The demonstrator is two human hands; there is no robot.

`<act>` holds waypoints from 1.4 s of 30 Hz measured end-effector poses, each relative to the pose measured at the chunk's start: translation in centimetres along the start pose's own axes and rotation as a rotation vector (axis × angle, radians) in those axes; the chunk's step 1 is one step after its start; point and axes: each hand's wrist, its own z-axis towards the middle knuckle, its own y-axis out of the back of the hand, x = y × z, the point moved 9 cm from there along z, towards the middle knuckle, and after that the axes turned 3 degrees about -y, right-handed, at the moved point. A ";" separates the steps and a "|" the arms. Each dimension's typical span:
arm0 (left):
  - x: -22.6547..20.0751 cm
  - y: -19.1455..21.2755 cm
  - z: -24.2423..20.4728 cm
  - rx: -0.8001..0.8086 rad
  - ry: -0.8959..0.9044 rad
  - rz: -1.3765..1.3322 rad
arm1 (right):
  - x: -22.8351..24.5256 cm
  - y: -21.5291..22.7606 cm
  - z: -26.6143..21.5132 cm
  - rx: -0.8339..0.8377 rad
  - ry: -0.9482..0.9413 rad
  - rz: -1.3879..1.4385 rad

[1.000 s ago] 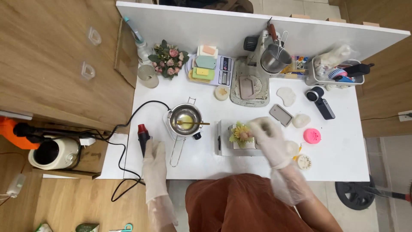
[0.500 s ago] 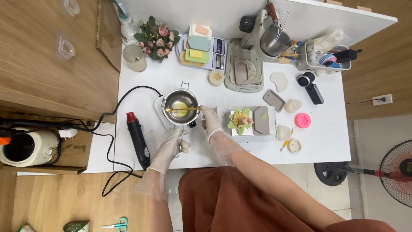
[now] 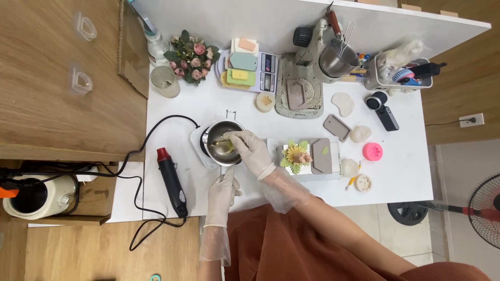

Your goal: The person is preparing and decorating wax or soap elements, applying liquid material with a spoon to a floral-shaped mold.

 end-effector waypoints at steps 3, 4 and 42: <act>-0.8 -0.1 -1.9 -0.007 -0.025 -0.077 | 4.3 1.2 -0.6 0.081 0.062 -0.149; -1.2 -0.1 -2.6 -0.003 -0.025 -0.073 | 4.7 1.7 -0.7 0.075 0.060 -0.149; -4.8 -5.6 -14.6 0.152 0.057 -0.057 | 4.5 17.7 -8.4 -0.415 -0.069 0.435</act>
